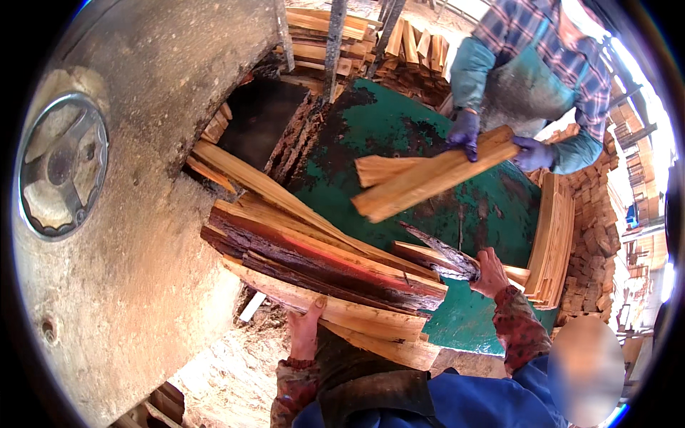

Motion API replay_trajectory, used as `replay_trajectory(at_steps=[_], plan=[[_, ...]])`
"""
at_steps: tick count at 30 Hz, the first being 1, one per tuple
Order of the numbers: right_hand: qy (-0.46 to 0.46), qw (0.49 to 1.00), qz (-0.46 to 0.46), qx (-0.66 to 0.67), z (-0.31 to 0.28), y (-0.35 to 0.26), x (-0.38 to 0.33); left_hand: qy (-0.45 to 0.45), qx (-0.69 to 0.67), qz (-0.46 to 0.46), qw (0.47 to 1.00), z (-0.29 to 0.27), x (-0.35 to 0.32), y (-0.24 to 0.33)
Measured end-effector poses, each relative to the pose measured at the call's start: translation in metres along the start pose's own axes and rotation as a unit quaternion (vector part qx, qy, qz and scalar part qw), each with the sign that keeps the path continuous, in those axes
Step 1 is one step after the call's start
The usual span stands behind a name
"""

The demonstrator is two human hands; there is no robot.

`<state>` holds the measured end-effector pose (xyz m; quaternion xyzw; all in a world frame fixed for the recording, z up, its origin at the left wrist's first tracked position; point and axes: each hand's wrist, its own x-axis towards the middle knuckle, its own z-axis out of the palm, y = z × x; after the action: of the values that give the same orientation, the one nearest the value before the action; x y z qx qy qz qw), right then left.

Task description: The person picks up cut wooden planks from a green worktable and stacks them on a nearby rack. The person repeats this process, moving planks one by one or in small groups, while another worker continues cutting wood in the background.

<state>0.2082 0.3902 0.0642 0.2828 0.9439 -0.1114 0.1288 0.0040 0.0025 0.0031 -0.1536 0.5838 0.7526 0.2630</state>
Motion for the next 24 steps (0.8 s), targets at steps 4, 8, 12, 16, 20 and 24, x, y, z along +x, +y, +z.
replay_trajectory(at_steps=[4,8,12,16,20,24], plan=[[0.019,0.999,-0.024,-0.012,-0.004,-0.006,-0.005,0.017,0.073,-0.031,0.997,-0.001,0.002,0.002],[0.034,0.999,-0.033,-0.006,-0.011,-0.003,-0.014,0.008,0.028,-0.017,0.999,0.002,0.000,0.002],[0.091,0.995,-0.025,0.029,-0.025,-0.012,-0.029,-0.001,0.035,-0.008,0.999,-0.006,0.005,-0.008],[0.103,0.991,-0.017,0.081,-0.059,-0.035,-0.048,-0.011,0.006,-0.011,1.000,-0.002,0.003,-0.001],[0.036,0.994,-0.032,0.099,-0.080,-0.094,-0.040,-0.019,-0.010,0.000,1.000,0.004,-0.002,0.011],[-0.054,0.982,-0.094,0.154,-0.086,-0.161,-0.008,-0.030,0.011,-0.004,0.999,-0.003,0.002,0.005]])
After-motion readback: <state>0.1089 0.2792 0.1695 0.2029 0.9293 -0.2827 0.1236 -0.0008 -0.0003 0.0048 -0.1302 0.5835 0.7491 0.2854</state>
